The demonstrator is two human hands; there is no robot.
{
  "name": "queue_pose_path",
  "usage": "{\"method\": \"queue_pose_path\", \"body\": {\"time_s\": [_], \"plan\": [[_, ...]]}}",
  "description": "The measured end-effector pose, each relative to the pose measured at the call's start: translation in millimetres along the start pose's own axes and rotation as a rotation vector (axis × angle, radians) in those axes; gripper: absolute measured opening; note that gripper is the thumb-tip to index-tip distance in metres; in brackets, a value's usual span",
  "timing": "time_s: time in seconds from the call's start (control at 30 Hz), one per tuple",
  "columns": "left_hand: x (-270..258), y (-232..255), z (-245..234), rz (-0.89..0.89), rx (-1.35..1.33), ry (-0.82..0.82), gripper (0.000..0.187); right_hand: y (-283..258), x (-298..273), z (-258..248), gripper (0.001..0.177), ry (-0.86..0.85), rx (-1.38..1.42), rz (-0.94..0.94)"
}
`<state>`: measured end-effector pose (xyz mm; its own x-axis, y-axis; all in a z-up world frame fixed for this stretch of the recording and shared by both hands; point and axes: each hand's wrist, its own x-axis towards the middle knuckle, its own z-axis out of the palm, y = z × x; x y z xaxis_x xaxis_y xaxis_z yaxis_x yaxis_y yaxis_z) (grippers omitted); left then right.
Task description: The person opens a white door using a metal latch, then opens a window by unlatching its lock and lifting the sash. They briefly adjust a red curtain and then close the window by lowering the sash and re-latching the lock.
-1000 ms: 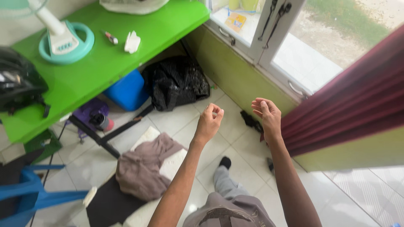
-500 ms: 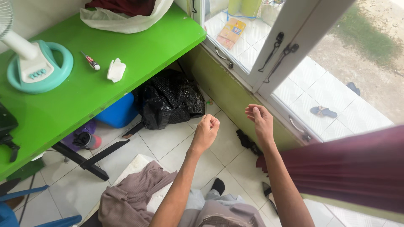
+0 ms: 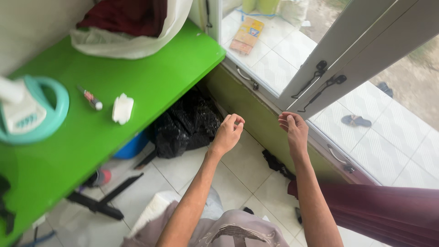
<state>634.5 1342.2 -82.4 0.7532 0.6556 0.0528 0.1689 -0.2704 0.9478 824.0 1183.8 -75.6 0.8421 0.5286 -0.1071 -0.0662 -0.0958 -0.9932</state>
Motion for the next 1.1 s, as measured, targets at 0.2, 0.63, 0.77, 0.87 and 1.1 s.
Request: {"method": "queue_pose_path", "body": {"time_s": [0.2,0.63,0.77,0.87,1.1], "plan": [[64,-8,-60,-0.040,0.010,-0.142,0.016,4,43,69,0.028,0.029,0.011,0.027],[146,-50,-91,-0.010,0.008,-0.136,0.022,31,85,130,0.026,0.117,-0.036,0.054],[172,-59,-83,-0.046,-0.046,-0.150,0.020,37,105,122,0.025,0.190,-0.028,0.088],[196,-68,-79,0.011,0.064,-0.228,0.021,47,122,117,0.025,0.214,0.007,0.129],[270,-97,-56,-0.012,0.270,-0.376,0.020,84,168,95,0.027,0.263,0.052,0.250]]}}
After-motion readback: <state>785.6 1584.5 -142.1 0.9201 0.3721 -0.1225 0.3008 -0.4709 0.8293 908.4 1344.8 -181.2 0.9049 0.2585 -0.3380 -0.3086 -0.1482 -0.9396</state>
